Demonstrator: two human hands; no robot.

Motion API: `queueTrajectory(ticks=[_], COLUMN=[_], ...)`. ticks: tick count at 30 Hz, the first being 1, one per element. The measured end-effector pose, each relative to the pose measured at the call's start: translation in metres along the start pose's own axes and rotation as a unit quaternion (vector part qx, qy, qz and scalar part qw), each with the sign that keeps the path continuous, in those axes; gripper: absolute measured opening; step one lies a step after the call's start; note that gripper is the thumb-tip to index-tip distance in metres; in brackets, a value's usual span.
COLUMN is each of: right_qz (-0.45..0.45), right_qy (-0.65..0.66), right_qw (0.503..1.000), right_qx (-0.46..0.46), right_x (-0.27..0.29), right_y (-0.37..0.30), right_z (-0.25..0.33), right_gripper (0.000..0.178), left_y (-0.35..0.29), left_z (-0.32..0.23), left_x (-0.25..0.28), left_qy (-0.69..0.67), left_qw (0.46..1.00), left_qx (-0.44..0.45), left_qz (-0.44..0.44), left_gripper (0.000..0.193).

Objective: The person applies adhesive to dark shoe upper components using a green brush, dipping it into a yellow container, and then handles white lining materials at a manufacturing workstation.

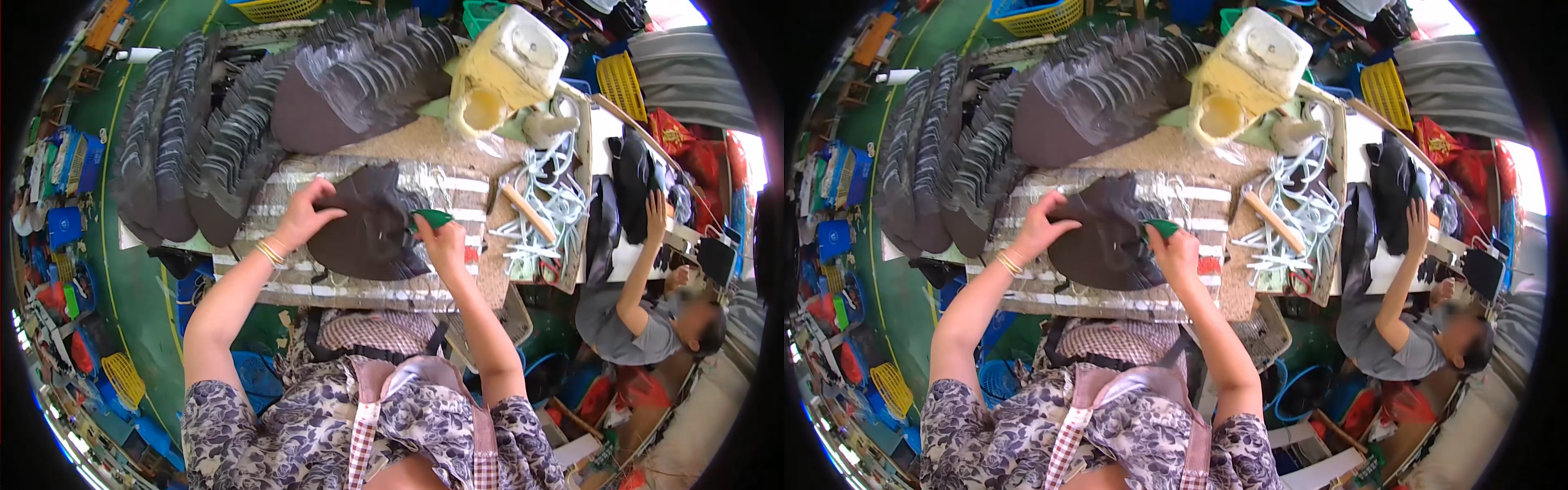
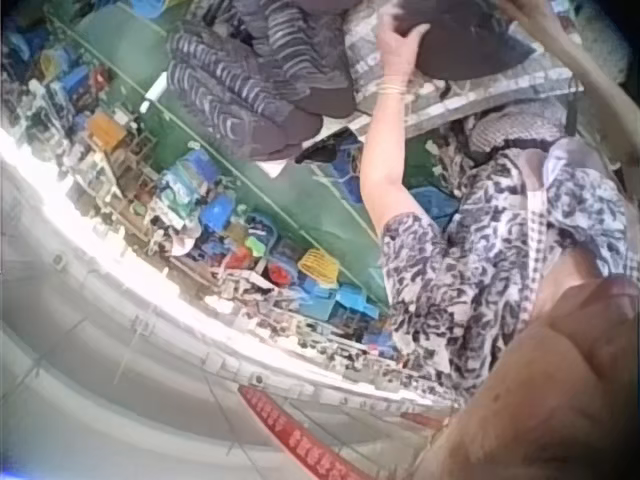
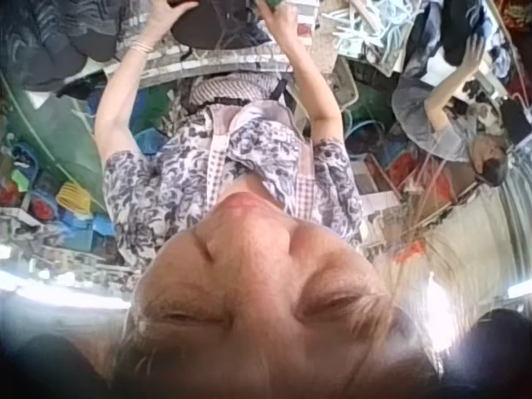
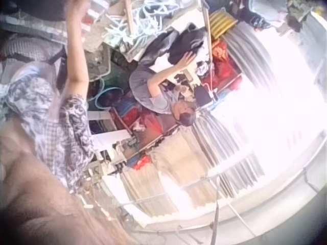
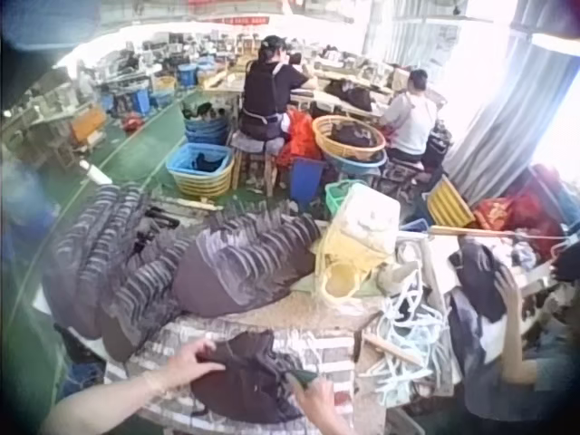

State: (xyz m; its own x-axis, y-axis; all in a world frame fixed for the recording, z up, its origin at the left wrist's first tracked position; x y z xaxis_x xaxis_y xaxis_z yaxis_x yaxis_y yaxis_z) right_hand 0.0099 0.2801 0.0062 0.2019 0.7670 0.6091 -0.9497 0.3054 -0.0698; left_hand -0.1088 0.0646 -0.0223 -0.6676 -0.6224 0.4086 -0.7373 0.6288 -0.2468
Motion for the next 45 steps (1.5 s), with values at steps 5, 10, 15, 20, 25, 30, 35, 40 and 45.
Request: queueTrajectory(ticks=[5,10,15,20,25,30,35,40,45], right_qz=[-0.005,-0.198,-0.177,-0.013,0.06,0.157,0.098,-0.029,-0.083], right_qy=[0.121,0.112,-0.118,-0.01,0.367,0.234,0.072,0.152,0.324], right_qw=[0.988,0.973,0.975,0.988,0.907,0.952,0.991,0.987,0.938], right_qx=[-0.092,-0.03,0.06,-0.151,-0.197,-0.119,-0.062,-0.038,-0.091], right_x=[0.006,0.097,0.122,0.107,0.073,-0.01,-0.021,0.0,-0.008], right_y=[0.004,0.063,0.138,0.172,0.131,0.04,0.06,-0.014,-0.062], right_z=[-0.013,-0.007,-0.002,-0.046,-0.063,-0.029,0.008,-0.034,-0.046], right_gripper=[0.016,0.015,0.017,0.025,0.025,0.027,0.026,0.012,0.01], left_y=[0.06,0.073,0.038,-0.005,-0.017,-0.011,-0.013,-0.012,-0.012], left_z=[0.002,-0.022,-0.08,-0.051,-0.032,-0.041,-0.032,-0.031,-0.03], left_x=[0.132,0.165,0.103,-0.004,-0.033,-0.032,-0.033,-0.038,-0.035], left_qy=[-0.032,0.265,0.28,0.253,0.243,0.301,0.29,0.295,0.286], left_qw=[0.987,0.897,0.894,0.96,0.967,0.95,0.955,0.954,0.955], left_qx=[0.001,-0.104,-0.179,-0.094,-0.04,-0.05,-0.047,-0.035,-0.061], left_qz=[-0.156,-0.339,-0.3,-0.079,-0.06,-0.068,-0.051,-0.035,-0.049], left_gripper=[0.067,0.071,0.057,0.074,0.084,0.086,0.082,0.082,0.082])
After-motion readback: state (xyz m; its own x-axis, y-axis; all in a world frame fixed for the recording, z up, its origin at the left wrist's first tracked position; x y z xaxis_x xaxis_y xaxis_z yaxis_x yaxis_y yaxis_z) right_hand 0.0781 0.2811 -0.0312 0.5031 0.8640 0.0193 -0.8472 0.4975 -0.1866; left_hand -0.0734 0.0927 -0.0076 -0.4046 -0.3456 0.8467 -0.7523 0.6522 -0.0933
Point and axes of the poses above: each hand's wrist, its own y-axis towards the middle knuckle, its own x-axis out of the back of the hand, z = x × y, the point moved 10 cm from there along y, towards the middle knuckle, and after that the axes turned 5 degrees about z, right-handed, at the moved point
